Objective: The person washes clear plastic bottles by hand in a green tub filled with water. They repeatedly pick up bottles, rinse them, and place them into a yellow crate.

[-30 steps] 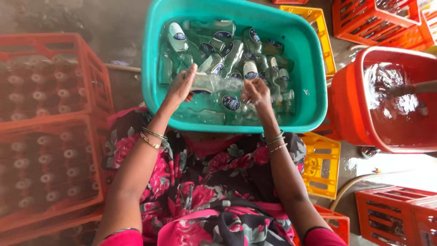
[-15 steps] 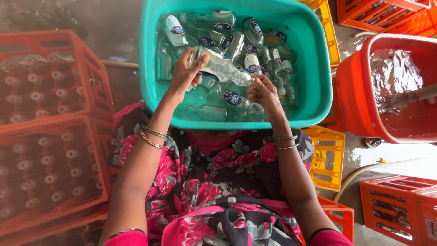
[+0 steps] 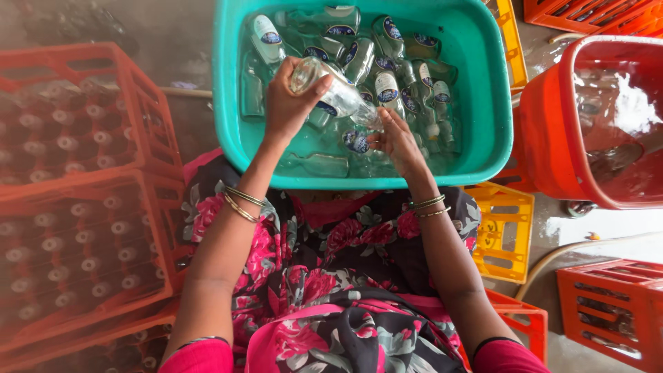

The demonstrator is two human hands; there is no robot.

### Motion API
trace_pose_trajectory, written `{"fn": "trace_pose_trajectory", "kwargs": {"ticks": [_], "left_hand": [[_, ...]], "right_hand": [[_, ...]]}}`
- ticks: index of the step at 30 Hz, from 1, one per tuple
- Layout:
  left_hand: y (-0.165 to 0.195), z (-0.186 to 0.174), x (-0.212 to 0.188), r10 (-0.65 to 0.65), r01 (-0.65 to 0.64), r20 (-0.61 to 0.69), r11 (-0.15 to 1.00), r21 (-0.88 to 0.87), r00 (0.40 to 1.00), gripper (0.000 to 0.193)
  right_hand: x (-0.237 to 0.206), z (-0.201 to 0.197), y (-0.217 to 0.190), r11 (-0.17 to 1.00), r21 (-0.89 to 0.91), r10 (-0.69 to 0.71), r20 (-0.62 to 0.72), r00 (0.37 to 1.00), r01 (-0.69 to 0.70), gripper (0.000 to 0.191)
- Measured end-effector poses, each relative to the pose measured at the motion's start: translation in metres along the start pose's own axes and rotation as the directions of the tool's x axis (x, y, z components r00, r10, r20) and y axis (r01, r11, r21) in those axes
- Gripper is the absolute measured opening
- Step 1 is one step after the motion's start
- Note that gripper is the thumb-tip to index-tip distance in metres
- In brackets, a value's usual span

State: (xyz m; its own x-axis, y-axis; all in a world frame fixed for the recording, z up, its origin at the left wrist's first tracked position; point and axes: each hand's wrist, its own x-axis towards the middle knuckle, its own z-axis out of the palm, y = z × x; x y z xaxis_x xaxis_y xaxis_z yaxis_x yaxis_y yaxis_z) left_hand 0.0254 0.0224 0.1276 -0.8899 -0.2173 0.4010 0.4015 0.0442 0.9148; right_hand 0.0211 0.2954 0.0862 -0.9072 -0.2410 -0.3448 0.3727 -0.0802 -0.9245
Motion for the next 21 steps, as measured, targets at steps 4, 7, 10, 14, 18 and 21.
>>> {"fn": "trace_pose_trajectory", "kwargs": {"ticks": [4,7,10,14,18,21], "left_hand": [[0.031,0.013,0.012,0.013,-0.014,0.006,0.965,0.262,1.000,0.050],[0.057,0.026,0.029,0.052,-0.085,0.082,0.878,0.471,0.995,0.058],[0.075,0.044,0.048,0.191,-0.250,0.165,0.809,0.532,0.968,0.066],[0.090,0.065,0.051,0.265,-0.341,0.215,0.748,0.569,0.940,0.064],[0.102,0.085,0.055,0.255,-0.397,0.309,0.682,0.614,0.916,0.066],[0.115,0.090,0.057,0.301,-0.462,0.363,0.707,0.536,0.882,0.061]], "right_hand": [[0.013,0.004,0.020,0.989,0.123,0.074,0.077,0.994,-0.083,0.050],[0.020,0.006,0.029,0.966,0.222,0.112,0.094,0.989,-0.131,0.051],[0.024,0.006,0.029,0.955,0.278,0.080,0.087,0.993,-0.102,0.046],[0.022,0.008,0.023,0.929,0.361,0.067,0.052,0.996,-0.082,0.039],[0.020,0.015,0.014,0.888,0.454,0.036,0.089,0.995,-0.073,0.038],[0.016,0.027,0.007,0.881,0.471,0.062,-0.020,0.998,-0.045,0.035]]}}
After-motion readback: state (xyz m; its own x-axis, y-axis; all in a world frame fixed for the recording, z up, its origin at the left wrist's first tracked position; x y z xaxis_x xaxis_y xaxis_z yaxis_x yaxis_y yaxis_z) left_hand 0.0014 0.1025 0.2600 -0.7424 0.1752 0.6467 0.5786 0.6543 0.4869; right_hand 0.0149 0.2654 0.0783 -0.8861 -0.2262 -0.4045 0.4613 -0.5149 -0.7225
